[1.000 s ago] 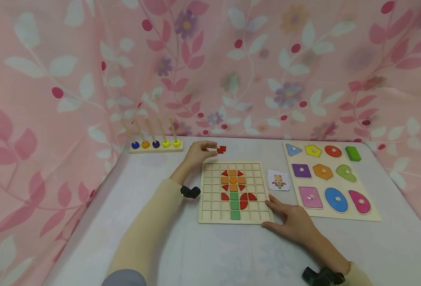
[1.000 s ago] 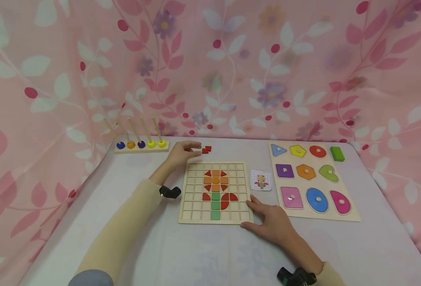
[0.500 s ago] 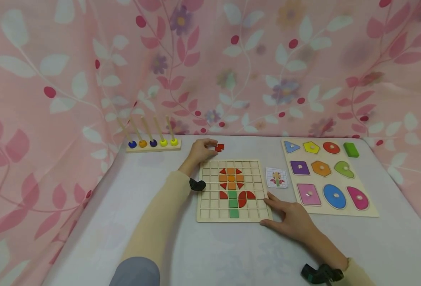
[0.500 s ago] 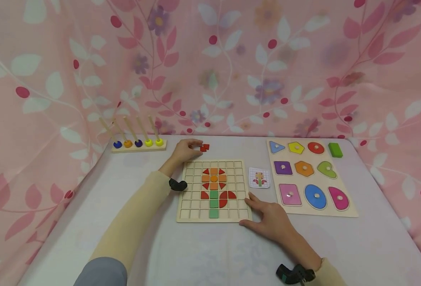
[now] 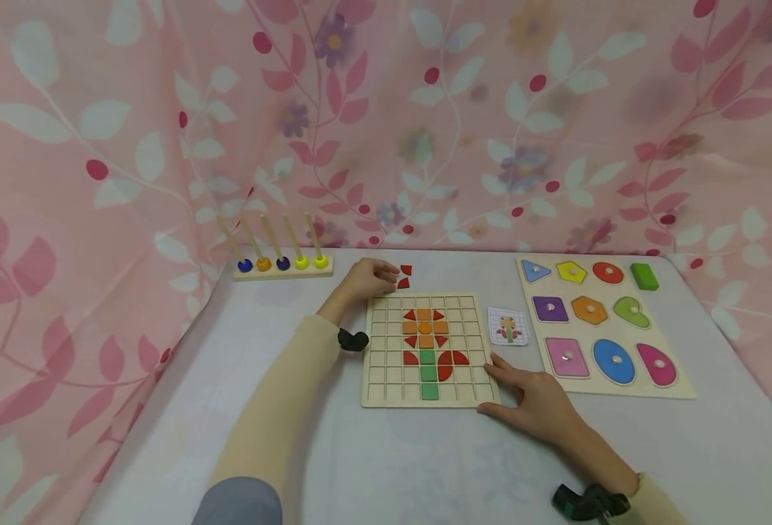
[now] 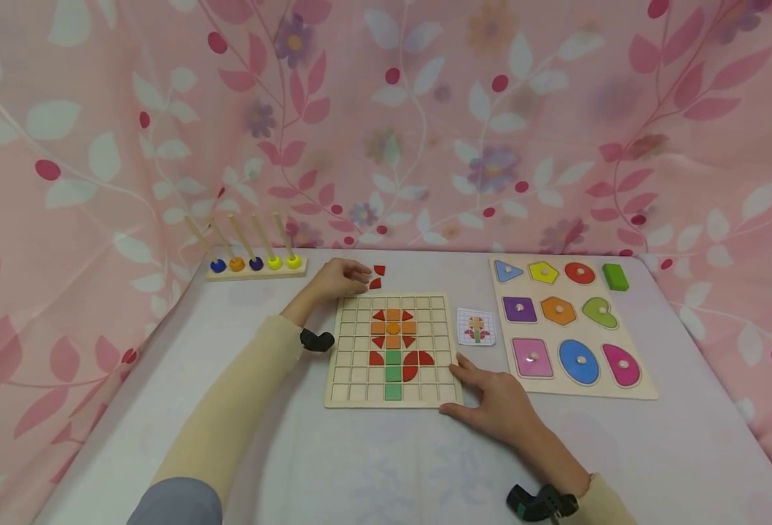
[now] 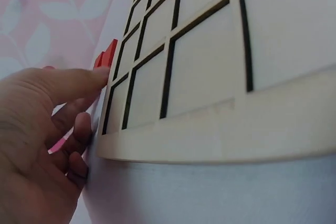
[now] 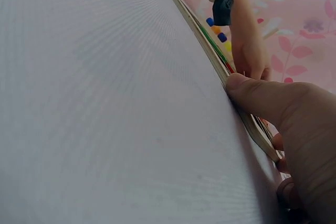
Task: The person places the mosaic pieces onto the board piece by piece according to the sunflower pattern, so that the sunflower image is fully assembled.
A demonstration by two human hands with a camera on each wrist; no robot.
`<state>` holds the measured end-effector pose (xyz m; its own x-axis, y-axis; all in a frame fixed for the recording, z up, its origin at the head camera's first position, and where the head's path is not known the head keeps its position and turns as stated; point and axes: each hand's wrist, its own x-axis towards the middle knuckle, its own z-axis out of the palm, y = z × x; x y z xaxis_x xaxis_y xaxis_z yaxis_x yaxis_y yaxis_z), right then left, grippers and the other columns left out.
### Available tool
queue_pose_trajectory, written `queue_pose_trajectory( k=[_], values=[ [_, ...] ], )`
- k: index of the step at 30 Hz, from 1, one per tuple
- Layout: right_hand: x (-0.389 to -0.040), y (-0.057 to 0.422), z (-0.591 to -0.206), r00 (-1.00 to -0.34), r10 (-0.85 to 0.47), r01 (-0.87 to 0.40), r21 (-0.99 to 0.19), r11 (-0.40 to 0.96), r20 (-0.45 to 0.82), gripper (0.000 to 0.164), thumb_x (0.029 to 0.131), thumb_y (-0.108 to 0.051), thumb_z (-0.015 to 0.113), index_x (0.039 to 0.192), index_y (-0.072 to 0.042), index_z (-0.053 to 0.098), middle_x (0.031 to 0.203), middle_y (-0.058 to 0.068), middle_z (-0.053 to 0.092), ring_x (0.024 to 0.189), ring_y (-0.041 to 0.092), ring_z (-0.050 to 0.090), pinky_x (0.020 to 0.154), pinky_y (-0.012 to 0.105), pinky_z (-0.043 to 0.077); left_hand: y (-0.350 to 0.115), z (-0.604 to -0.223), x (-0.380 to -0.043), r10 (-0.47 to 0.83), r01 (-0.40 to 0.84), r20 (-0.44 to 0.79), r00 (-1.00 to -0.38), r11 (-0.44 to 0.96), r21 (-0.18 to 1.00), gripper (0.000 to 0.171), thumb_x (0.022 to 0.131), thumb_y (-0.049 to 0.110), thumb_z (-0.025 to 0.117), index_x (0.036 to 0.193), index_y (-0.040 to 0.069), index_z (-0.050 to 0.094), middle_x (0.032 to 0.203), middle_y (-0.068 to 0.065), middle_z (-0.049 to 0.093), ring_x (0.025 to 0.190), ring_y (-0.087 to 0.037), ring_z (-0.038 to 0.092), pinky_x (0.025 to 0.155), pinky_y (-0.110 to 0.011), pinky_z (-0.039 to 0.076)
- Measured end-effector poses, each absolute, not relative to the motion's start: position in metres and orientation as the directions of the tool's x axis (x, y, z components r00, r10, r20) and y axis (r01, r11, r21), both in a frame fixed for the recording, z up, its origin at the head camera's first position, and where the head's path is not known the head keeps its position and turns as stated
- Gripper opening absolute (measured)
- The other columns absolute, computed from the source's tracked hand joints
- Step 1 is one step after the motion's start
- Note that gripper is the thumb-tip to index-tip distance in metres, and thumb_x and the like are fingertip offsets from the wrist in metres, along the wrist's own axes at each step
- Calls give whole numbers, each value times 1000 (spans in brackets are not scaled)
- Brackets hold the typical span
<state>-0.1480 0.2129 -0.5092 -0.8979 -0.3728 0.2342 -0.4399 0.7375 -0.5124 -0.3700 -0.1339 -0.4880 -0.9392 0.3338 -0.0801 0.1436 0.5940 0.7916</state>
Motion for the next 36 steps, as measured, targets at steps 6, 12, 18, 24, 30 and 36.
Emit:
queue_pose_trajectory(
  k=[6, 12, 18, 24, 30, 36],
  values=[
    [-145, 213, -511, -897, -376, -441, -519, 732, 231, 72, 77, -49, 94, 133, -8, 75, 140, 14, 68, 51, -4, 18, 49, 19, 20, -132, -493, -371, 375, 192, -65, -925, 607, 771, 38, 93, 19, 84, 130, 15, 77, 137, -5, 70, 124, -30, 60, 108, -46, 49],
    [-143, 211, -512, -896, -377, -443, -524, 728, 235, 73, 77, -49, 94, 134, -8, 75, 141, 13, 68, 49, -3, 18, 48, 19, 22, -130, -489, -368, 436, 242, -56, -898, 597, 765, 39, 94, 9, 79, 132, 18, 77, 137, -4, 71, 106, -25, 56, 92, -36, 49],
    [-143, 211, -512, -898, -377, -439, -510, 740, 226, 73, 77, -51, 93, 134, -9, 75, 141, 13, 68, 50, -4, 17, 49, 19, 21, -130, -483, -366, 487, 261, -92, -868, 608, 750, 53, 88, -2, 62, 132, 22, 77, 133, -2, 71, 97, -23, 50, 77, -32, 42],
    [-145, 212, -509, -897, -377, -442, -513, 735, 232, 73, 77, -49, 93, 134, -8, 75, 141, 14, 68, 49, -3, 19, 48, 19, 23, -134, -483, -368, 472, 309, -45, -880, 643, 701, 40, 93, 6, 67, 128, 20, 79, 124, -2, 74, 98, -24, 56, 80, -33, 47],
    [-147, 213, -505, -894, -381, -447, -502, 740, 235, 73, 78, -49, 93, 134, -7, 75, 141, 15, 68, 49, -3, 20, 47, 19, 24, -133, -484, -370, 471, 336, -13, -882, 648, 684, 29, 98, 14, 71, 126, 16, 79, 123, -3, 76, 105, -25, 61, 93, -39, 52],
    [-148, 212, -507, -899, -375, -438, -511, 739, 228, 73, 77, -50, 94, 133, -7, 75, 141, 14, 68, 49, -3, 21, 48, 19, 24, -129, -480, -367, 465, 338, -12, -885, 661, 670, 28, 98, 14, 74, 126, 12, 79, 120, -5, 76, 99, -23, 59, 90, -36, 50]
  ],
)
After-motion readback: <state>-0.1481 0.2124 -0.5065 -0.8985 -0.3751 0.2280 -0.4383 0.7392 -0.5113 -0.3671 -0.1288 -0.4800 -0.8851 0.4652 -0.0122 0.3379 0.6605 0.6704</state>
